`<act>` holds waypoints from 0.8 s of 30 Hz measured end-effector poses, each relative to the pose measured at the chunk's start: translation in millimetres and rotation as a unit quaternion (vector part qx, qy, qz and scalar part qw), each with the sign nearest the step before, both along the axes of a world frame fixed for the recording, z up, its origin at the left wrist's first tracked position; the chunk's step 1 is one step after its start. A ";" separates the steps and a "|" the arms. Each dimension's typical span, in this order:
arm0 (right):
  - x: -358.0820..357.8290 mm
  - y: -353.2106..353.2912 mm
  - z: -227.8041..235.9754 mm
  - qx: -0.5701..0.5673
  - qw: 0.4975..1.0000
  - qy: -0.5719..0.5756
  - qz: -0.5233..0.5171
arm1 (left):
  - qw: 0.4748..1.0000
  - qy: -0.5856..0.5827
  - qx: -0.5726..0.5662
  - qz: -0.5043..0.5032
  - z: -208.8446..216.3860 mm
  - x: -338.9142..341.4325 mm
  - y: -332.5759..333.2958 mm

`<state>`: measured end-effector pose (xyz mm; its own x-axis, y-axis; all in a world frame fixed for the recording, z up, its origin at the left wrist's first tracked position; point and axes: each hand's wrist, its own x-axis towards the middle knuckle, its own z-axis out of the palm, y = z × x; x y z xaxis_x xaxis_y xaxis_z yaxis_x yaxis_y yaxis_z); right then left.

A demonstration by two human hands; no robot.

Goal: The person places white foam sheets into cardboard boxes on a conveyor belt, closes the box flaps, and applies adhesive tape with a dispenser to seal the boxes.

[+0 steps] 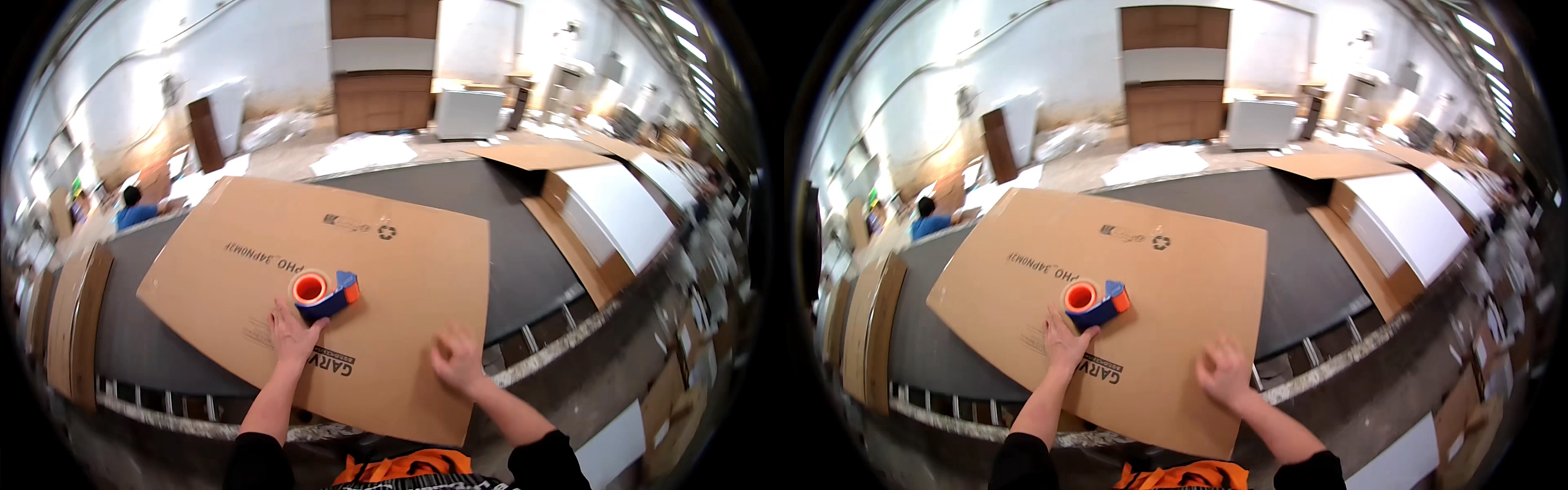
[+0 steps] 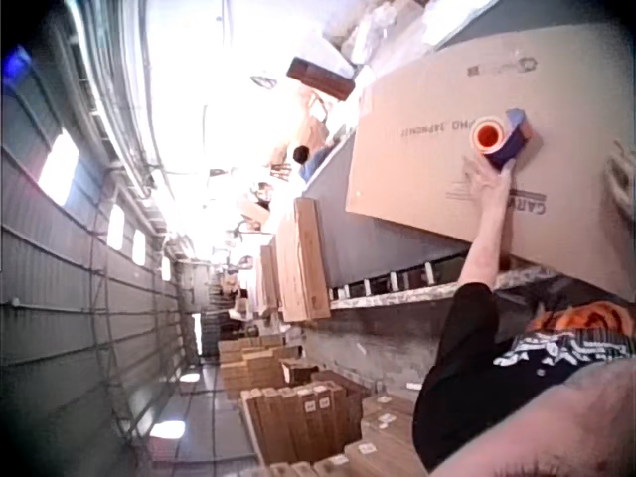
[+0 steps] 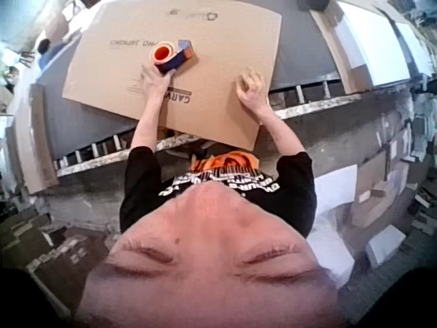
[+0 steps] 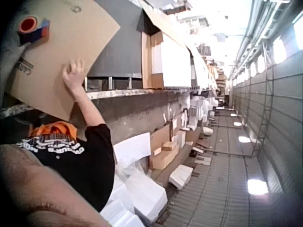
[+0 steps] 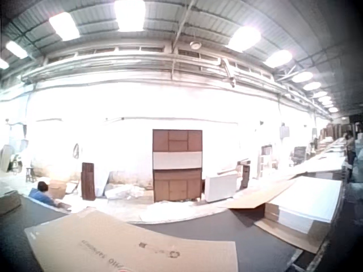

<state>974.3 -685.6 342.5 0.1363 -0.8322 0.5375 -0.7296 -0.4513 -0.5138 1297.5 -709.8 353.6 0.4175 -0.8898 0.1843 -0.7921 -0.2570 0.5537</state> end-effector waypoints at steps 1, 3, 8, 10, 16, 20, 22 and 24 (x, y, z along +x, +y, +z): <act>-3.2 -45.1 -10.1 -0.018 0.998 0.056 0.014 | 0.998 -0.035 0.014 0.050 -12.7 -0.4 6.7; -19.5 -136.0 -41.9 -0.131 0.983 0.126 0.013 | 0.986 0.000 0.113 0.124 -17.6 -22.4 20.8; -83.8 -319.2 -51.7 0.078 0.963 0.241 -0.093 | 0.966 -0.169 0.188 0.060 -20.6 -85.6 45.4; -97.3 -367.1 -73.6 0.164 0.959 0.178 -0.146 | 0.967 -0.182 0.167 0.059 -23.0 -81.5 54.7; -72.7 -392.0 -85.8 0.142 0.983 0.093 -0.066 | 0.975 -0.162 0.134 0.070 -21.9 -78.4 72.0; -77.4 -390.4 -81.5 0.096 0.980 0.173 -0.029 | 0.982 -0.163 0.068 0.067 -42.4 -56.6 74.1; -81.9 -352.5 -67.5 0.143 0.968 0.204 -0.017 | 0.982 -0.167 0.066 0.056 -41.1 -38.5 86.3; -89.6 -313.3 -69.1 0.146 0.972 0.181 -0.042 | 0.986 -0.156 0.043 0.028 -47.2 -8.9 98.7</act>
